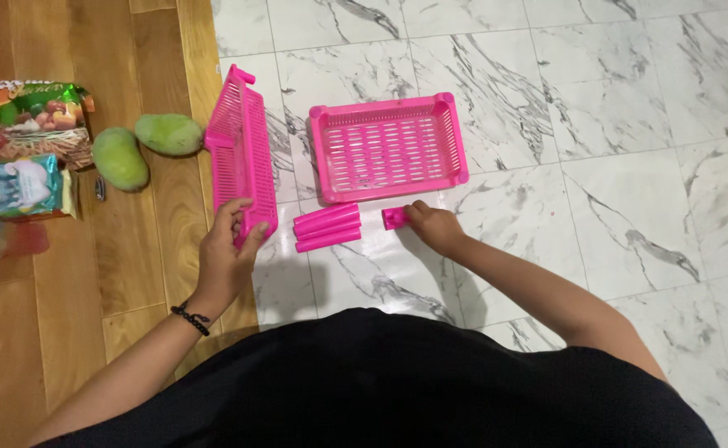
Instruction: The person assembles a pink plastic basket by inserting side panels and connecting rods into the base. They repeatedly adjust and reattach the side pieces to secure the structure.
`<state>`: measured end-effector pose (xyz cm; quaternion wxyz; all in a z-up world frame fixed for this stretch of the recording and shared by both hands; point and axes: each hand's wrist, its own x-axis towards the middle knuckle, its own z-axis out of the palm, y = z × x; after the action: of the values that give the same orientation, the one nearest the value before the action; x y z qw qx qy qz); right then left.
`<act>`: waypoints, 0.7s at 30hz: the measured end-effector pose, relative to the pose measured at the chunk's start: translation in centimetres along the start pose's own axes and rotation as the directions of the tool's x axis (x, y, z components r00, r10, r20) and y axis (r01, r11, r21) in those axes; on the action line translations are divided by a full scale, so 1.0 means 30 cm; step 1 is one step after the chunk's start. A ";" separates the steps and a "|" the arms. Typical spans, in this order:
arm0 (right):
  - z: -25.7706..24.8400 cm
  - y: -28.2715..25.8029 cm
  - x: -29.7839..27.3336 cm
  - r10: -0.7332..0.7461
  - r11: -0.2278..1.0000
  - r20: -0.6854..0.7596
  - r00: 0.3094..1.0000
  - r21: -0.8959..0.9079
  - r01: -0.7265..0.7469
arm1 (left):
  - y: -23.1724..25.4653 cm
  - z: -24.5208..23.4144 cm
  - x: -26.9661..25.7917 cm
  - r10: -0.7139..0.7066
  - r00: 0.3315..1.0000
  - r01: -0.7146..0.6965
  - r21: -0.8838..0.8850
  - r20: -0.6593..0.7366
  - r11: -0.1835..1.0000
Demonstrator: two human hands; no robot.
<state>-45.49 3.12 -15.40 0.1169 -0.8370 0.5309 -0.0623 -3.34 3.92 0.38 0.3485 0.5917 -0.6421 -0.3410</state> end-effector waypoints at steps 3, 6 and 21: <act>0.020 -0.020 0.011 -0.063 0.996 -0.029 0.998 0.064 0.065 | 0.005 0.024 0.005 0.056 0.998 -0.055 0.034 -0.018 0.998; 0.026 -0.039 0.020 -0.046 0.993 -0.015 0.999 0.107 0.047 | 0.010 0.039 0.007 0.049 0.999 -0.048 0.016 -0.009 0.999; 0.028 -0.038 0.060 0.048 0.994 0.095 0.994 0.091 -0.057 | 0.001 0.039 0.017 0.140 0.990 -0.142 0.096 0.030 0.985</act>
<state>-43.53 2.06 -15.96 0.1821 -0.8183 0.5433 -0.0453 -4.39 3.45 -0.18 0.3349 0.5572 -0.7021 -0.2904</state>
